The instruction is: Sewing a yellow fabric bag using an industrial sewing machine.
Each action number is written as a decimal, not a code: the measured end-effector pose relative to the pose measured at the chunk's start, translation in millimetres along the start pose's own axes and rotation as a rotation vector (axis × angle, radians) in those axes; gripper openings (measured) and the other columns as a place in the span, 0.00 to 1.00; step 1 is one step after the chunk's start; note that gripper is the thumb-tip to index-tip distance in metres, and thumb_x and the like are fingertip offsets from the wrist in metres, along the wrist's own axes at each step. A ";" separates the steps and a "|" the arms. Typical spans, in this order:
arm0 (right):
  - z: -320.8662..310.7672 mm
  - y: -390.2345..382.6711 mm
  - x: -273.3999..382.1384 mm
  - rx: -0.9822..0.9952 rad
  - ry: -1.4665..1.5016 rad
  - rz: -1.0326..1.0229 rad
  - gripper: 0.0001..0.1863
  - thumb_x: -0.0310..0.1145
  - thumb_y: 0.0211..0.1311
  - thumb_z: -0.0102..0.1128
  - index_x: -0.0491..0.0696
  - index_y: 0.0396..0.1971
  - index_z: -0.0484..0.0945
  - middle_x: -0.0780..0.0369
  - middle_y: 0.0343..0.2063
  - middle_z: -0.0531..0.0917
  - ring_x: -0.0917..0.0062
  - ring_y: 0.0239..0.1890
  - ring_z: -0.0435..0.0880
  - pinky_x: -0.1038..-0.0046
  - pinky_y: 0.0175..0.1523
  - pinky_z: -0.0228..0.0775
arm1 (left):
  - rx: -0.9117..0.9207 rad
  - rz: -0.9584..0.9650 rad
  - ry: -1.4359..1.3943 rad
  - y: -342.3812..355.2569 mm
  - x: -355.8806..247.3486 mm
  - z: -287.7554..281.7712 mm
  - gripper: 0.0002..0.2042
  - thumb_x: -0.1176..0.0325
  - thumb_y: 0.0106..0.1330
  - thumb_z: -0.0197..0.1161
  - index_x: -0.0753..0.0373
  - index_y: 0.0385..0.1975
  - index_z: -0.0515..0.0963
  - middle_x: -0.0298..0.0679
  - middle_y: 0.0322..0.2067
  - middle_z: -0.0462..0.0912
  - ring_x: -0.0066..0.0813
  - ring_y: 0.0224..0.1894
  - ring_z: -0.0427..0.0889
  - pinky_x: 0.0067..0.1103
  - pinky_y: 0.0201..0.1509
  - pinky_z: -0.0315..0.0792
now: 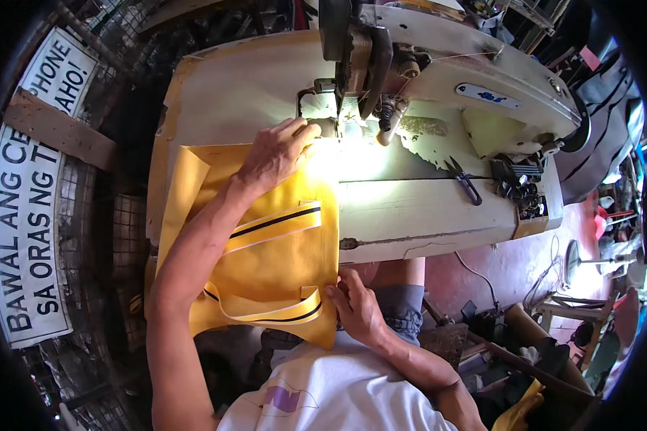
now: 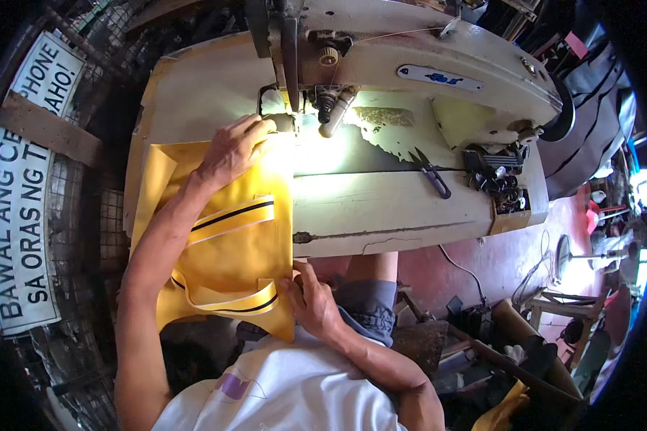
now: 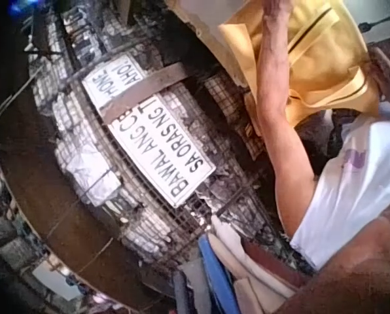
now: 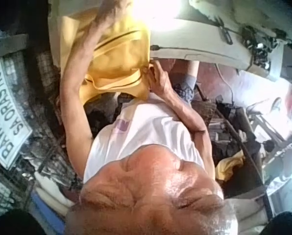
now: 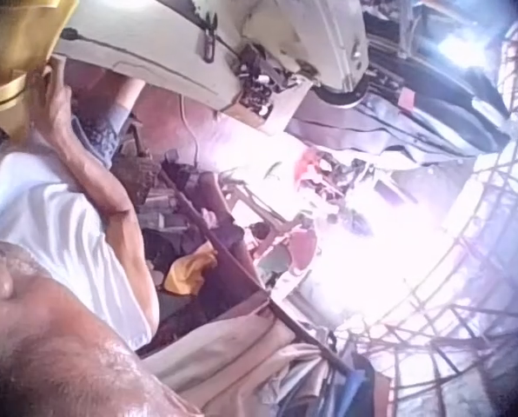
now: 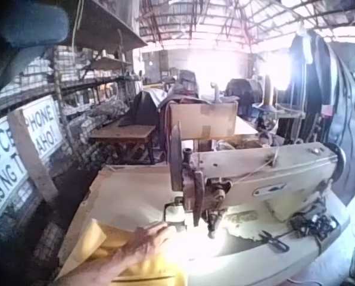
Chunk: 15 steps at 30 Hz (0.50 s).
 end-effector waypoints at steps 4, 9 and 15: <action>-38.5 -13.1 83.3 -0.516 -0.588 -0.737 0.32 0.37 0.61 0.70 0.41 0.62 0.71 0.54 0.41 0.81 0.62 0.36 0.80 0.63 0.41 0.75 | 0.029 -0.030 0.017 3.4 -3.0 7.8 0.12 0.68 0.61 0.66 0.61 0.42 0.74 0.40 0.34 0.78 0.42 0.39 0.82 0.35 0.38 0.79; -50.0 56.4 144.1 -0.385 -0.849 -0.957 0.23 0.33 0.65 0.64 0.43 0.58 0.74 0.54 0.53 0.79 0.57 0.52 0.79 0.60 0.58 0.69 | 0.019 -0.097 -0.042 2.6 -1.3 13.1 0.09 0.71 0.62 0.63 0.60 0.40 0.74 0.43 0.35 0.78 0.47 0.39 0.81 0.38 0.40 0.78; -42.4 66.8 137.7 -0.303 -0.845 -0.973 0.20 0.33 0.65 0.63 0.44 0.55 0.75 0.55 0.56 0.78 0.60 0.54 0.79 0.61 0.61 0.67 | -0.091 -0.205 0.339 21.3 60.2 -12.3 0.07 0.75 0.61 0.60 0.61 0.39 0.77 0.43 0.35 0.79 0.45 0.42 0.81 0.36 0.43 0.77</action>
Point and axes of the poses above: each hand's wrist, its own y-axis towards the middle knuckle, its own z-axis out of the palm, x = y × z, the point moved 10 cm from there along y, towards the middle knuckle
